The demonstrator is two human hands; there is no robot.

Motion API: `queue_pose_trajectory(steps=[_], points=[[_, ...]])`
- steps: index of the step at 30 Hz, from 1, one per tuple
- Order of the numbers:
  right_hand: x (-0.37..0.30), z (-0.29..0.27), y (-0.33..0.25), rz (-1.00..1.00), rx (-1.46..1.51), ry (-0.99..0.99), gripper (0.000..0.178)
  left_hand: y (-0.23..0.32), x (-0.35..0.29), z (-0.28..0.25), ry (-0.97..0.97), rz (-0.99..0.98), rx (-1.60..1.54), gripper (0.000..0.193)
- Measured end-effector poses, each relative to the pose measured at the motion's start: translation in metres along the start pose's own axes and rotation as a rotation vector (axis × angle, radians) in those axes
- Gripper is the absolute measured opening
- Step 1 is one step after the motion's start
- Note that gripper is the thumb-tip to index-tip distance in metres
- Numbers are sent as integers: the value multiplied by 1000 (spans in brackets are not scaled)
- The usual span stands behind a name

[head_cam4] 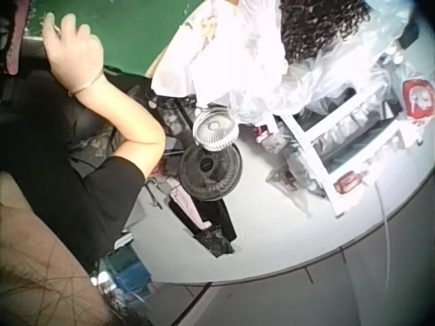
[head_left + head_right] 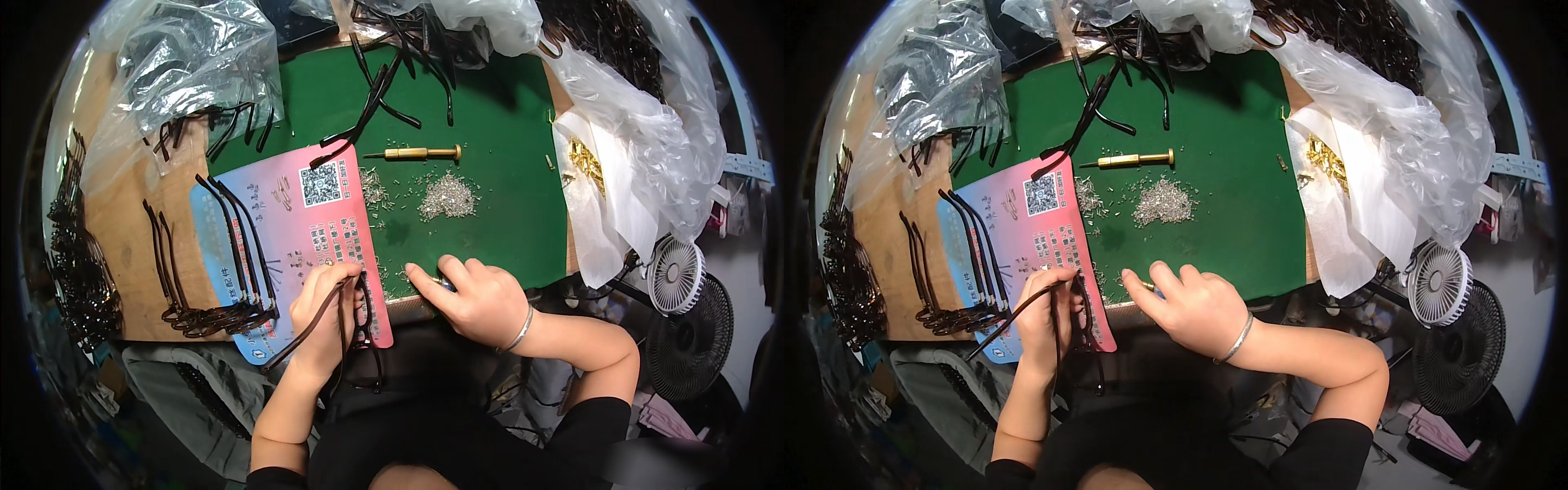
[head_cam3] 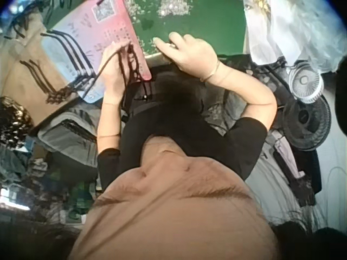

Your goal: The person assembles eyeglasses by inserting small metal pins into the temples and frame using a brass tool. They repeatedly pick up frames, insert pins, and place the assembled glasses on a pink card on the table.

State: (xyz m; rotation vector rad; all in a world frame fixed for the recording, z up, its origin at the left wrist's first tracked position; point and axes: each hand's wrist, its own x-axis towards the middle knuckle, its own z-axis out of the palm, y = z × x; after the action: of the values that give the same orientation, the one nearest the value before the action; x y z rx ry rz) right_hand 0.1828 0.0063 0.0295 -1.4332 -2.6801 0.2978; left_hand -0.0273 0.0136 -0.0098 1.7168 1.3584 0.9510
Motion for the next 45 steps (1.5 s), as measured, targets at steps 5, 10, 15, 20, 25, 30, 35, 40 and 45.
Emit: queue_pose_trajectory(steps=[5,10,15,20,25,30,35,40,45], points=[[1,3,-2,39,-11,23,42,7,0,4,-18,-18,3,16],[3,5,-3,29,-28,28,42,12,0,8,-15,-10,-4,17],[4,8,0,-13,-38,42,44,8,-2,7,-52,-50,-52,15],[14,-9,5,31,397,-98,38,9,7,-2,-126,-103,-86,9],[20,1,-1,27,562,-105,33,13,11,-7,-201,-225,-66,10],[21,6,-1,18,586,-53,32,13,9,-4,-170,-158,-31,9],[21,8,-3,-6,565,-48,34,12,9,-2,-144,-109,-31,10],[27,2,2,-116,403,-98,36,7,5,1,-105,-34,-25,9],[39,-1,8,-208,317,-148,30,7,4,3,-64,-50,48,7]])
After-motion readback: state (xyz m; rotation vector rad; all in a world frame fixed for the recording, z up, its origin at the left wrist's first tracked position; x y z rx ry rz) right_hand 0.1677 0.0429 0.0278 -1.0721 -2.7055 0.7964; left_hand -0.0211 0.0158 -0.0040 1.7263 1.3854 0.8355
